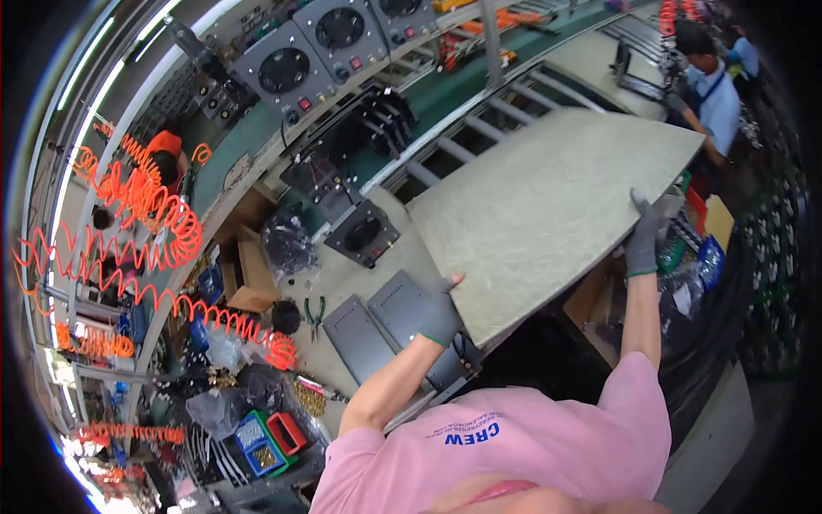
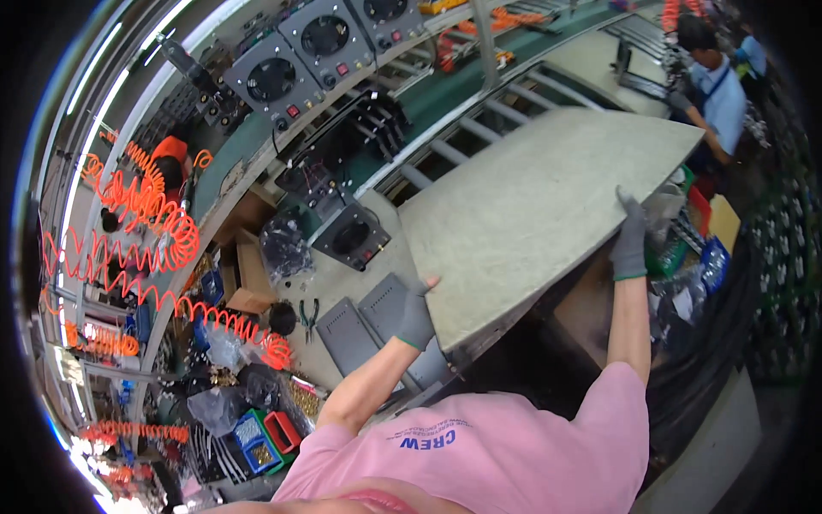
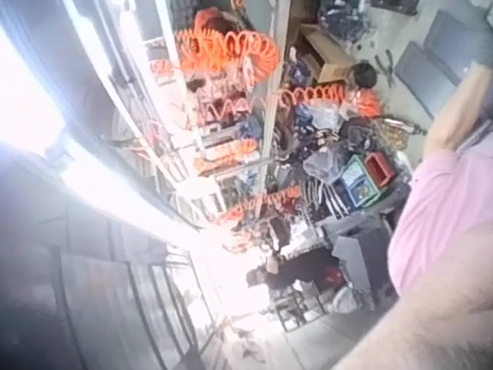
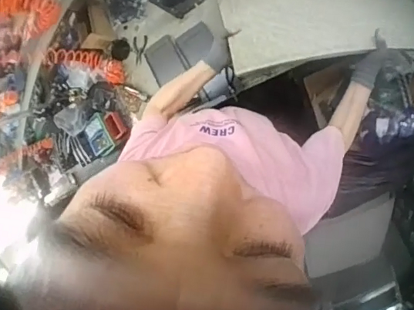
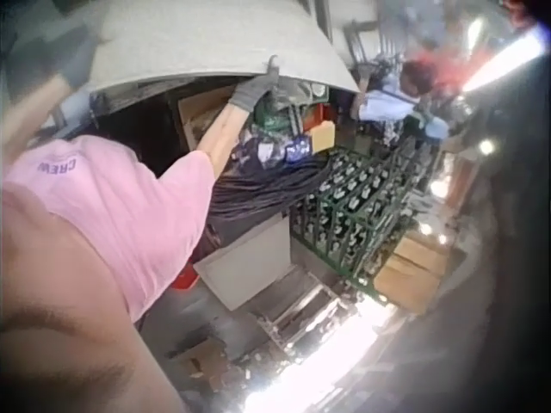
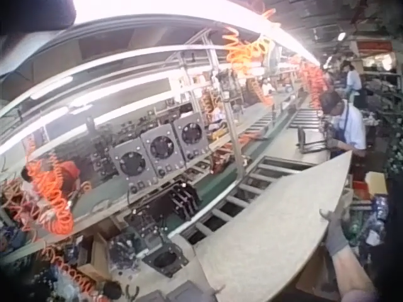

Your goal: Assemble electronic components using a pneumatic screwdriver and manual assembly steps.

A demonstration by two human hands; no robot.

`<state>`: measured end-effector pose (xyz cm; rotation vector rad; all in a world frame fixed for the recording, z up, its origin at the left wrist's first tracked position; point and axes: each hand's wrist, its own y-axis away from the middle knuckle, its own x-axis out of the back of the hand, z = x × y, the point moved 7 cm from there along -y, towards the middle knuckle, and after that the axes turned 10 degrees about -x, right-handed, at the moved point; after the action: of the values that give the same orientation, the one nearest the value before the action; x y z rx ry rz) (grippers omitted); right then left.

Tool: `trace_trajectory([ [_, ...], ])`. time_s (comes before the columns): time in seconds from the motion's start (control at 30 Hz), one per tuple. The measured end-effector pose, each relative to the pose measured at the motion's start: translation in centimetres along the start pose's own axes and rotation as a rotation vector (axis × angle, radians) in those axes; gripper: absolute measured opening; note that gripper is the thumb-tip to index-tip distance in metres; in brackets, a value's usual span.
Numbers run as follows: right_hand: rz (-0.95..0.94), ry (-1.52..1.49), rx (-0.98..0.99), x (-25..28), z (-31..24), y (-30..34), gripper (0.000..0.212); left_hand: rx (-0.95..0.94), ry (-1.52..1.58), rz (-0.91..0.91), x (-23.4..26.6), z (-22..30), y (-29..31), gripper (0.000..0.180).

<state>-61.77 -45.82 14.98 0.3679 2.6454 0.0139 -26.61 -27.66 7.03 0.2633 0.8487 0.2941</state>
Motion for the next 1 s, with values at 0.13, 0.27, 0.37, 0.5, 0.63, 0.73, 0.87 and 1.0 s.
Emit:
trace_trajectory([
  [0.13,0.059,-0.033,-0.342,-0.8,4.9,-6.8,0.053,0.156,-0.505,-0.082,1.9,0.4,-3.0,0.037],
  [0.27,-0.046,0.006,-0.241,0.7,10.5,-13.7,0.054,-0.434,-1.521,0.005,1.4,9.1,-5.4,0.032],
  [0.37,-0.042,-0.085,-0.464,0.6,14.3,-14.7,0.057,-1.001,-2.053,0.164,0.7,16.5,-5.4,0.035],
  [0.5,-0.041,-0.05,-0.674,3.8,19.0,-13.8,0.055,-0.979,-2.405,0.525,2.6,22.4,-6.5,0.037],
  [0.63,-0.181,0.832,-0.349,11.1,25.1,-14.2,0.052,-0.892,-2.504,0.483,7.2,25.1,-10.3,0.035],
  [0.73,-0.285,0.487,-0.758,2.2,26.9,-6.0,0.049,-0.734,-2.287,0.341,10.2,25.7,-12.0,0.028],
  [0.87,-0.568,0.198,-1.121,-7.9,30.5,3.3,0.05,-0.566,-2.208,0.323,9.8,26.5,-13.1,0.026],
  [1.0,-0.664,0.019,-1.439,-15.9,35.0,11.2,0.07,-0.523,-2.104,0.339,5.8,27.4,-12.2,0.038],
])
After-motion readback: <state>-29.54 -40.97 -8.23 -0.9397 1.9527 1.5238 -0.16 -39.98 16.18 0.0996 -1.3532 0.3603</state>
